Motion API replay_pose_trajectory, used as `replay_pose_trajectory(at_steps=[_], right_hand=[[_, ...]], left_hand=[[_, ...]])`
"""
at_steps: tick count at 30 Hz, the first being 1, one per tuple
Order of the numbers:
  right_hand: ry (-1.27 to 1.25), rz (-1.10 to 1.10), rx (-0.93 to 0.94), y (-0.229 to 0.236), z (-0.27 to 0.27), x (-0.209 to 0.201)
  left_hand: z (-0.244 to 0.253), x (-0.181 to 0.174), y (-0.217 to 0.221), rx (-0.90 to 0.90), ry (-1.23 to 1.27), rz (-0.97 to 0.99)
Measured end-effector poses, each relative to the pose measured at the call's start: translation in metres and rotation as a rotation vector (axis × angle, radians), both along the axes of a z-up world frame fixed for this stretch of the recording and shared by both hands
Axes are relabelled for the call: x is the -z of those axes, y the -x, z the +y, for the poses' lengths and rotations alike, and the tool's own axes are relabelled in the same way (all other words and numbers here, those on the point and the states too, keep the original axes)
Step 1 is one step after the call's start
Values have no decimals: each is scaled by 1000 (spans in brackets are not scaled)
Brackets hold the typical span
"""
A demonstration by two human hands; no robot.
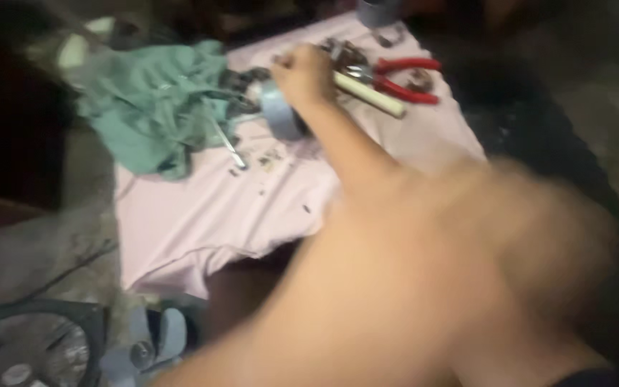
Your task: The person disassembles an electric motor on a table, removing various metal components by hand and striking the assembly with a hammer.
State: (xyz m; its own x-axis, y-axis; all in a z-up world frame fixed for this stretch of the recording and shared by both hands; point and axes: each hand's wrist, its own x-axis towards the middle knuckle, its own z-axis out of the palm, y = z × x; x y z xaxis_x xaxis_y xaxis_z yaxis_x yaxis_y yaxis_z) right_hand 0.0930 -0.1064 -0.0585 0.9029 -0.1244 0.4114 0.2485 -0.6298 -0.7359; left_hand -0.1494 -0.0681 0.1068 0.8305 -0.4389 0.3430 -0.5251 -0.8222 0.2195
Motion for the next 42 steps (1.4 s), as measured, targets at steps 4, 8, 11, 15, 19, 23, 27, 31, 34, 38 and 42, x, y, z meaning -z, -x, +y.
replay_pose_trajectory(at_steps=[4,8,11,15,19,23,27,31,34,38,42], right_hand=[[-71,-34,-13,16,2,-6],[-103,5,-1,21,4,-18],[-91,21,9,21,5,-17],[-61,-37,5,16,3,-14],[-69,6,-9,23,3,-19],[-51,-39,-79,45,0,-36],[48,-240,-155,87,-5,-39],[-25,-241,-195,93,-5,-39],[-35,-230,-149,74,-8,-34],[33,-9,-91,29,-2,-34],[29,229,-68,23,9,-38]], left_hand=[[53,30,-74,-148,-67,-74],[94,76,-130,-254,-50,230],[106,95,-139,-367,73,629],[102,109,-148,-313,125,451],[99,103,-145,-369,144,488],[98,98,-144,-389,139,528],[98,104,-155,-390,132,517],[102,120,-159,-339,238,505],[96,130,-153,-309,391,362],[93,120,-134,-414,423,579],[91,112,-130,-414,373,554]])
